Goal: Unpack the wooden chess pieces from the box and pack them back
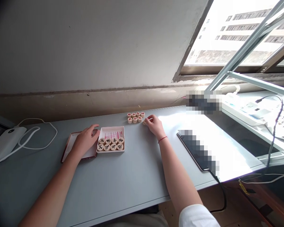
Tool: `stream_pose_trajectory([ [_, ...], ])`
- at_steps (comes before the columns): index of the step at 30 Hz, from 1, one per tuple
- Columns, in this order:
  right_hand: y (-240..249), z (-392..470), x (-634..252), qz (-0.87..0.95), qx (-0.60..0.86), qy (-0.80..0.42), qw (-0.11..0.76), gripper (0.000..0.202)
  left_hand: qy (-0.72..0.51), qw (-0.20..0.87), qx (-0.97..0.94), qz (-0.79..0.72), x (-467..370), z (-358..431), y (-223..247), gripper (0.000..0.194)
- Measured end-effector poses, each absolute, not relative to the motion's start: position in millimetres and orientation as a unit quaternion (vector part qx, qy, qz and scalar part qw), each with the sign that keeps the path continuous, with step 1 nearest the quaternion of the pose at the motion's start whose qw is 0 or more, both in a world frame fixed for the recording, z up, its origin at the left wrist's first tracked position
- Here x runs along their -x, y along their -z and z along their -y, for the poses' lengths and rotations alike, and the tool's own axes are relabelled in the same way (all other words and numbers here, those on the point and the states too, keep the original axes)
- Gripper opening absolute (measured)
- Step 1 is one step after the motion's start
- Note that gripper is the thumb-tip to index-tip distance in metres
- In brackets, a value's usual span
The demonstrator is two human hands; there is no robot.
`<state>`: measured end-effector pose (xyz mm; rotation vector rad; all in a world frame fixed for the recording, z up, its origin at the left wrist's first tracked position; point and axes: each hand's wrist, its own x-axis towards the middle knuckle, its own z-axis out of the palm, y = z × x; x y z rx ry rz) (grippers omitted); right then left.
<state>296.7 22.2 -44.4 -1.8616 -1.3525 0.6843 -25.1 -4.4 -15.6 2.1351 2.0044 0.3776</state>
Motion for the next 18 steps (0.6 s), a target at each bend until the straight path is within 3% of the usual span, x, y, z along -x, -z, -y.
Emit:
stream_pose_trajectory([
  [10,43.4,-18.7,-289.4,0.614,0.705,-0.161,0.316,0.033,-0.139,0.131,-0.751,-0.632,17.3,6.3,16.5,0.035],
  [18,56.6,-24.5,-290.8,0.632,0.695,-0.111,0.323,0.021,-0.162,0.147,-0.738,-0.639,16.2,5.2,20.7,0.032],
])
